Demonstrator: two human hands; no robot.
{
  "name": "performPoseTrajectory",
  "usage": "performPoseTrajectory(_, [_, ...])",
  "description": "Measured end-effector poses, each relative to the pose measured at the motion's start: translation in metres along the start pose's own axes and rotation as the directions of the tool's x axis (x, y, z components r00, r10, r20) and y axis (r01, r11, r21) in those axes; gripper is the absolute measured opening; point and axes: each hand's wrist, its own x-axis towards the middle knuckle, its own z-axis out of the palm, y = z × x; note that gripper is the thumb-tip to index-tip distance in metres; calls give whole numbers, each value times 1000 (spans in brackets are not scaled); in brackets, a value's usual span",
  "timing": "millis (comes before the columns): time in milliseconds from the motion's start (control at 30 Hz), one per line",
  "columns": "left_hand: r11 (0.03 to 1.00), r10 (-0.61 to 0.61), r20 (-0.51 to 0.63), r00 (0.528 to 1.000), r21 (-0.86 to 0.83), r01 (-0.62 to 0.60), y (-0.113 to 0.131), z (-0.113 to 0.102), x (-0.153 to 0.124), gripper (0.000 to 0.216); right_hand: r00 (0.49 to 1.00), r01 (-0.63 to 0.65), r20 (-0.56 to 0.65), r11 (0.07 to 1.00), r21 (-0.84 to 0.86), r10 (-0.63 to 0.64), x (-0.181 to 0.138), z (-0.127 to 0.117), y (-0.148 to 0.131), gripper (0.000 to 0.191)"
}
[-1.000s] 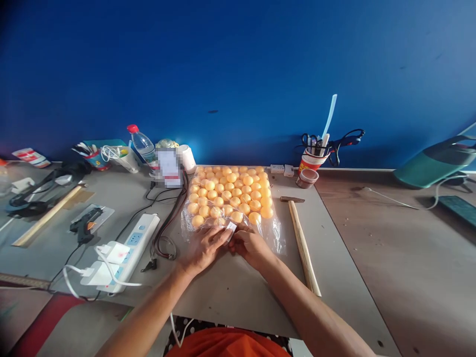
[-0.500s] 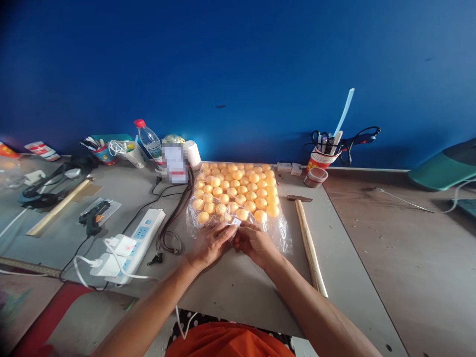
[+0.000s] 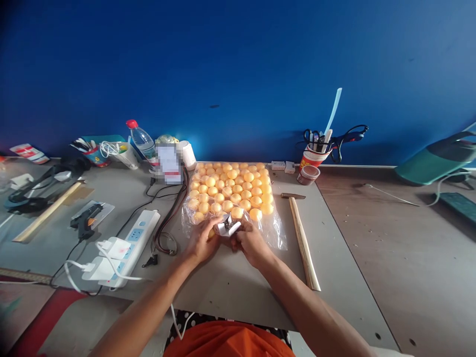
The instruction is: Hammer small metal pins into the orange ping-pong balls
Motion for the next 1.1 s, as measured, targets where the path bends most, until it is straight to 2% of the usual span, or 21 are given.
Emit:
performPoseTrajectory(100, [992,-83,73,994,-92,89,-3,2,0,43,1000,7,23,999,43,-8,-3,1,-2,69])
performPoseTrajectory(167, [981,-138,83,987,-123,147,-2,2,1,43,999,17,43,998,56,-20,-2,0,-3,71])
performPoseTrajectory(300, [979,-171,120,978,-92,182,4,0,2,47,993,55,101,998,10,-56,1,-8,-6,53])
performPoseTrajectory(433, [987,-157,181,971,-8,161,5,-2,2,42,987,133,113,972,-194,-113,3,-15,-13,22])
performPoseTrajectory(500, [992,-124,226,966,21,122,6,-3,1,36,980,196,97,903,-382,-172,4,-17,-16,21])
performPoseTrajectory(600, [996,-90,248,965,3,92,8,-6,2,30,958,235,41,696,-679,-284,4,-20,-19,21])
performPoseTrajectory(667, [991,-114,236,965,-36,126,9,-8,3,26,958,203,43,566,-799,-283,2,-24,-22,30])
performPoseTrajectory(733, [976,-187,216,958,-67,206,10,-10,5,23,972,173,71,478,-861,-225,-1,-27,-25,38])
performPoseTrajectory(833, [956,-262,174,949,-86,280,10,-12,8,24,975,185,121,382,-906,-186,-6,-31,-30,40])
performPoseTrajectory(967, [953,-275,170,946,-83,292,10,-11,11,27,958,243,189,263,-934,-215,-9,-33,-34,28])
performPoseTrajectory(1100, [949,-299,250,921,-22,314,18,-15,18,31,964,230,190,227,-946,-184,-12,-39,-41,18])
